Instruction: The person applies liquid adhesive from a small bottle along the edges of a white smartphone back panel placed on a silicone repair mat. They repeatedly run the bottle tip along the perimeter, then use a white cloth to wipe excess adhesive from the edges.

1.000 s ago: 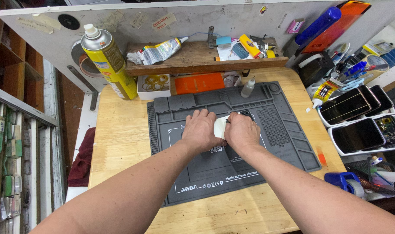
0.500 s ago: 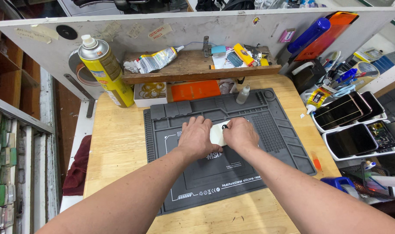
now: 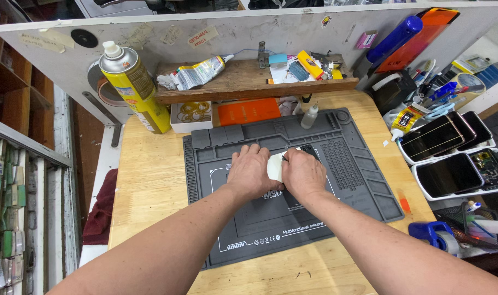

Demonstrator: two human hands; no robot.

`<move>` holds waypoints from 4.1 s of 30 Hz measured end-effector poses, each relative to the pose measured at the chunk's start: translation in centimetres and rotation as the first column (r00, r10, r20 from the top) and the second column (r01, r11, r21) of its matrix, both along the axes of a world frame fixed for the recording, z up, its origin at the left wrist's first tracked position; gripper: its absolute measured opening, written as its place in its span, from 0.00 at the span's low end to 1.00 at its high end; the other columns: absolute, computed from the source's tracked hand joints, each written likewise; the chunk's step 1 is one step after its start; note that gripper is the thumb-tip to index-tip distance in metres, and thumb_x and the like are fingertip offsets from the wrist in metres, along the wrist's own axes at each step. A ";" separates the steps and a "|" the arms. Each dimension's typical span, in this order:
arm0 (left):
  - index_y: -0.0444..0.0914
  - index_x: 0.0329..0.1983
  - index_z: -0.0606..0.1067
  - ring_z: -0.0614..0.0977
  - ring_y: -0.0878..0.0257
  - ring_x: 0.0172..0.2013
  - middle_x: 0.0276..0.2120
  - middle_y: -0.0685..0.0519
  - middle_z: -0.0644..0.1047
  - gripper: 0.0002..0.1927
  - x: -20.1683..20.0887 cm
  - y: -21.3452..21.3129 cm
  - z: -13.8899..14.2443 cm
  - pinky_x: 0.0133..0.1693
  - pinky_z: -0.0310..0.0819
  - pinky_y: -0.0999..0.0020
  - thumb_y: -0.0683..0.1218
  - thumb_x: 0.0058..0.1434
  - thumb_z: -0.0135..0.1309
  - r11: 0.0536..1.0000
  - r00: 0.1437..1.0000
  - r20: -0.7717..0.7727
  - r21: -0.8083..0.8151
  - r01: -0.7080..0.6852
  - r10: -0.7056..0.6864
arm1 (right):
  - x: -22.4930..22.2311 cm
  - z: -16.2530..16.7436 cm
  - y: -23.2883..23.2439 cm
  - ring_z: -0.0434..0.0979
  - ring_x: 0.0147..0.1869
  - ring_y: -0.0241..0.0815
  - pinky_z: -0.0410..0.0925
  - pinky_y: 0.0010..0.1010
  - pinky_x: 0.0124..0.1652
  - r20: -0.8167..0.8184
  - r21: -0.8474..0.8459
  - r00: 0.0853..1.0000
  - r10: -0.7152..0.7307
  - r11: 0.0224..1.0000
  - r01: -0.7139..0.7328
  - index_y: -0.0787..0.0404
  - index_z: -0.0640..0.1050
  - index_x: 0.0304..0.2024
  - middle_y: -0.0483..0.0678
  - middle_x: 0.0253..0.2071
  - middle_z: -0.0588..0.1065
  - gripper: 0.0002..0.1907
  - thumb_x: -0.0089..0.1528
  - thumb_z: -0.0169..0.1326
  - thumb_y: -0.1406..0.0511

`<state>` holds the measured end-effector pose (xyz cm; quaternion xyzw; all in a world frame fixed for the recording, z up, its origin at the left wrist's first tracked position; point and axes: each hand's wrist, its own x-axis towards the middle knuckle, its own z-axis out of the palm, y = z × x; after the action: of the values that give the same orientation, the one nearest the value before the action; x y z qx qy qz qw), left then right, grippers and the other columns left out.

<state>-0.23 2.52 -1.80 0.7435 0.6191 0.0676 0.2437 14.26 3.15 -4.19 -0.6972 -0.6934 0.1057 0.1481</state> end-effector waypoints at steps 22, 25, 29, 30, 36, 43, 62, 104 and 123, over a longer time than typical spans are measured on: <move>0.34 0.56 0.73 0.71 0.48 0.60 0.55 0.43 0.73 0.42 1.1 2.2 0.0 0.58 0.65 0.44 0.64 0.46 0.72 0.997 0.994 -0.087 -0.046 0.056 -0.060 | 4.7 2.0 -1.0 0.83 0.38 0.52 0.73 0.43 0.40 -0.232 0.027 0.959 -0.161 0.985 0.172 0.59 0.82 0.38 0.52 0.33 0.83 0.10 0.58 0.59 0.60; 0.34 0.56 0.75 0.73 0.45 0.60 0.55 0.42 0.76 0.37 3.1 3.3 -0.4 0.58 0.67 0.42 0.64 0.53 0.66 0.997 0.997 -0.050 0.047 0.065 -0.062 | 8.3 2.1 -0.2 0.82 0.33 0.44 0.73 0.36 0.34 -0.457 -0.003 0.858 -0.236 0.964 0.264 0.63 0.80 0.40 0.51 0.31 0.81 0.11 0.60 0.61 0.62; 0.33 0.56 0.73 0.73 0.44 0.58 0.53 0.40 0.75 0.39 5.8 3.4 -0.4 0.56 0.68 0.46 0.63 0.50 0.69 0.996 0.991 -0.107 0.037 0.080 -0.076 | 11.4 1.2 -0.6 0.78 0.30 0.36 0.73 0.30 0.29 -0.696 -0.219 0.602 -0.392 0.914 0.342 0.65 0.76 0.44 0.46 0.31 0.77 0.09 0.64 0.56 0.66; 0.32 0.56 0.72 0.73 0.44 0.58 0.53 0.38 0.74 0.41 6.1 3.5 -0.3 0.56 0.68 0.47 0.62 0.48 0.71 0.997 0.987 -0.144 0.018 0.081 -0.077 | 11.9 1.0 -0.8 0.79 0.30 0.35 0.73 0.28 0.28 -0.716 -0.276 0.547 -0.434 0.895 0.349 0.64 0.75 0.45 0.45 0.31 0.77 0.08 0.65 0.54 0.66; 0.36 0.58 0.73 0.77 0.47 0.57 0.55 0.41 0.76 0.38 6.2 6.1 0.8 0.58 0.72 0.54 0.57 0.47 0.73 0.976 0.989 -0.065 -0.178 0.122 -0.136 | 12.1 -0.5 -2.0 0.79 0.31 0.37 0.74 0.27 0.30 -0.793 -0.288 0.480 -0.375 0.925 0.246 0.69 0.76 0.43 0.49 0.31 0.77 0.08 0.65 0.56 0.68; 0.32 0.53 0.75 0.86 0.54 0.42 0.44 0.41 0.83 0.18 -1.0 5.1 -0.7 0.46 0.82 0.58 0.45 0.62 0.56 0.673 0.464 0.542 -0.718 -0.177 0.701 | 12.2 -0.1 0.2 0.79 0.33 0.34 0.75 0.26 0.33 -0.813 -0.243 0.512 -0.278 0.961 0.136 0.69 0.79 0.43 0.47 0.32 0.78 0.08 0.63 0.58 0.70; 0.35 0.41 0.81 0.85 0.49 0.41 0.36 0.44 0.83 0.24 -3.7 -1.9 1.7 0.45 0.79 0.54 0.57 0.50 0.68 0.983 0.983 -0.037 -0.024 -0.183 0.182 | 4.6 2.7 5.5 0.81 0.51 0.52 0.71 0.43 0.51 -0.101 -0.250 0.931 0.351 0.897 -0.365 0.58 0.80 0.48 0.51 0.44 0.81 0.13 0.62 0.55 0.62; 0.36 0.57 0.75 0.70 0.55 0.59 0.54 0.50 0.73 0.42 -0.5 0.1 0.6 0.62 0.65 0.61 0.55 0.39 0.76 0.996 0.996 -0.023 -0.015 0.085 -0.085 | 5.1 0.2 4.2 0.80 0.49 0.51 0.71 0.41 0.50 0.005 -0.073 0.917 0.398 0.915 -0.396 0.56 0.84 0.41 0.47 0.42 0.82 0.11 0.60 0.58 0.60; 0.38 0.54 0.77 0.70 0.52 0.58 0.51 0.49 0.74 0.39 -0.6 0.1 -0.1 0.59 0.63 0.57 0.54 0.38 0.76 0.996 0.996 0.039 0.027 0.085 -0.086 | 5.3 0.4 6.3 0.82 0.42 0.47 0.73 0.38 0.43 -0.066 -0.311 0.960 0.271 0.909 -0.278 0.54 0.86 0.39 0.47 0.35 0.83 0.12 0.55 0.64 0.58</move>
<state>-0.85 2.57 -1.94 0.7708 0.5809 0.0799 0.2491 19.53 9.42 -3.81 -0.6062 -0.7569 0.2430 0.0251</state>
